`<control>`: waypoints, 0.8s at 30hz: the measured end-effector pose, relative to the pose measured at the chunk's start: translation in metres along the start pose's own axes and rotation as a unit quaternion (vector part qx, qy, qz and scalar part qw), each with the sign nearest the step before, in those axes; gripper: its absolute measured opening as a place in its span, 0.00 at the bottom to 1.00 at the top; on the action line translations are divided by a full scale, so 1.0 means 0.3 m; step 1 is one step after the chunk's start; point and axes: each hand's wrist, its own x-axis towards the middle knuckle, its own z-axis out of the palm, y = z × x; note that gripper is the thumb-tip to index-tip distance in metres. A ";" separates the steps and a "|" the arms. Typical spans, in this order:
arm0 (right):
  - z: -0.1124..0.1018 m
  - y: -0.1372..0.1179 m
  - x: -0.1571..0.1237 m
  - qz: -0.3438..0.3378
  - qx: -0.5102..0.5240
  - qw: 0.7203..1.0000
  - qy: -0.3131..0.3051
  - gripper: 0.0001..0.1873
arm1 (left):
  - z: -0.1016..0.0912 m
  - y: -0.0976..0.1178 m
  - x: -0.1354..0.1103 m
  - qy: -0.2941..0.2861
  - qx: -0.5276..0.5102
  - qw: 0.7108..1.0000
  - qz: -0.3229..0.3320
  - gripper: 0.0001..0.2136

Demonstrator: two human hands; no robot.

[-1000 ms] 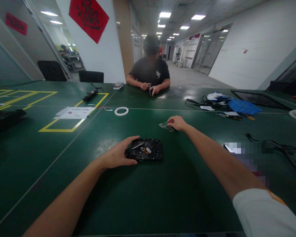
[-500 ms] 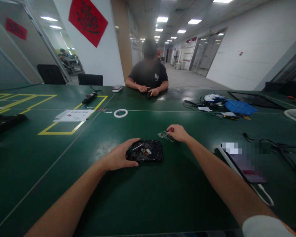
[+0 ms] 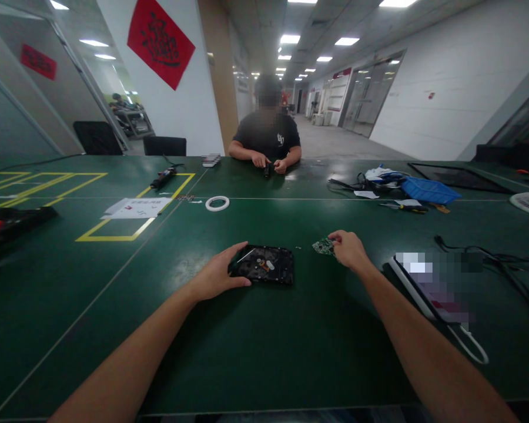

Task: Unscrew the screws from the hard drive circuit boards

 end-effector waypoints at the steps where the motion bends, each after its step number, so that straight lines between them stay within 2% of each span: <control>1: -0.005 0.002 -0.015 -0.003 0.013 1.000 0.005 0.15 | 0.005 -0.005 0.003 0.003 -0.001 1.000 -0.004 0.45; 6: -0.025 -0.009 -0.050 0.011 0.113 0.993 0.028 0.15 | 0.021 -0.017 0.008 0.026 -0.004 0.999 -0.033 0.38; 8: -0.034 -0.018 -0.054 -0.005 0.125 0.992 0.033 0.16 | 0.021 -0.016 0.008 0.031 -0.003 0.999 -0.040 0.36; 12: -0.064 -0.043 -0.065 -0.065 0.112 0.990 0.049 0.17 | 0.020 -0.014 0.013 0.039 0.022 0.998 -0.054 0.34; 15: -0.081 -0.068 -0.083 -0.097 0.066 0.992 0.046 0.18 | 0.024 -0.020 0.024 0.045 0.040 0.996 -0.069 0.31; 21: -0.078 -0.081 -0.110 -0.130 -0.004 0.991 0.008 0.16 | 0.039 -0.043 0.033 0.155 0.054 0.981 -0.102 0.19; 24: -0.080 -0.069 -0.112 -0.137 -0.032 0.990 0.012 0.14 | 0.042 -0.032 0.021 0.203 0.054 0.970 -0.121 0.11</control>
